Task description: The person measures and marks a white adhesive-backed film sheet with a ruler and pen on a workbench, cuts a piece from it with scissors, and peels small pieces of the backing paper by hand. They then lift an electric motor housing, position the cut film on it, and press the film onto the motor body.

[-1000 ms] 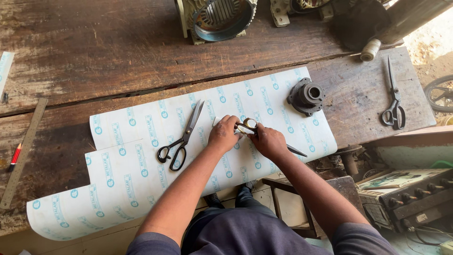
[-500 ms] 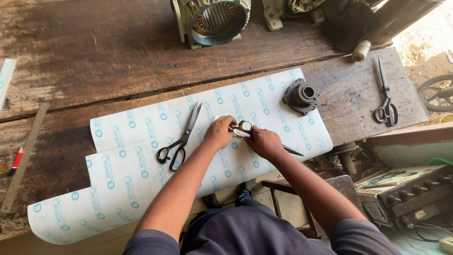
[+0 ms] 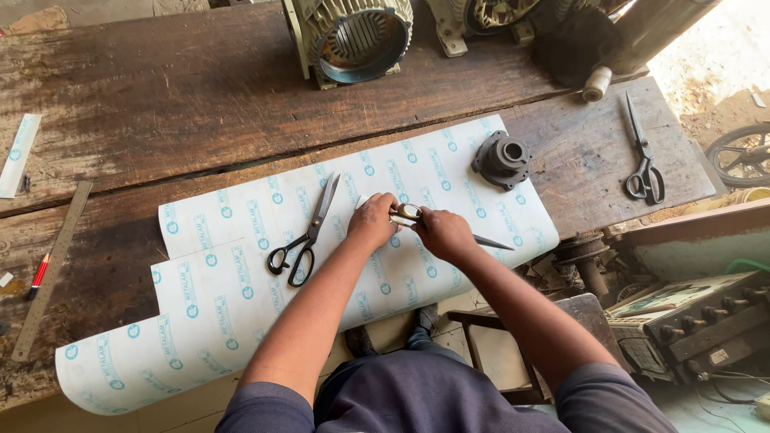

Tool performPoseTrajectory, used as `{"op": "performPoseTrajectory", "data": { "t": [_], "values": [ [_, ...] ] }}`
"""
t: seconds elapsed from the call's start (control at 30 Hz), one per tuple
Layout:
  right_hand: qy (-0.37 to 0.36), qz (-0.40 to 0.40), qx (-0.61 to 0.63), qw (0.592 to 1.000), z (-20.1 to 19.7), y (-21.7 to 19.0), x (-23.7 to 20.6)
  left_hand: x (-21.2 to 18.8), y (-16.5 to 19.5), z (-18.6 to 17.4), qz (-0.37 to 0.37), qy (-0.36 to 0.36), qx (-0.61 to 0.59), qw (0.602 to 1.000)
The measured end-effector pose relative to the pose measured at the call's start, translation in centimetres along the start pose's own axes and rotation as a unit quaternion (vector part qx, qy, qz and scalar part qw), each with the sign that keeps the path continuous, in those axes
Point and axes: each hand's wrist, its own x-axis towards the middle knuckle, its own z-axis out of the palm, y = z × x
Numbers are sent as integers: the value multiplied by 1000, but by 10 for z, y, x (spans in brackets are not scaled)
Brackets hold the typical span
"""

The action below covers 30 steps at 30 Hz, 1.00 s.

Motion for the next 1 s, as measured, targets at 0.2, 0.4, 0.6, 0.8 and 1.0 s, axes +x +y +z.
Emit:
{"op": "performPoseTrajectory", "data": {
  "t": [0.2, 0.4, 0.6, 0.8, 1.0],
  "values": [
    [-5, 64, -7, 998, 10, -13, -4, 3, 3, 10, -17, 3, 27, 999],
    [-8, 84, -20, 996, 19, -14, -9, 15, -10, 11, 2, -29, 31, 999],
    [26, 65, -59, 996, 29, -9, -10, 35, -1, 14, -80, -111, 106, 985],
    [106, 29, -78, 991, 26, 2, 7, 35, 3, 10, -76, -112, 109, 985],
    [78, 70, 9, 994, 14, 0, -6, 30, -8, 8, -44, -83, 54, 994]
  ]
}}
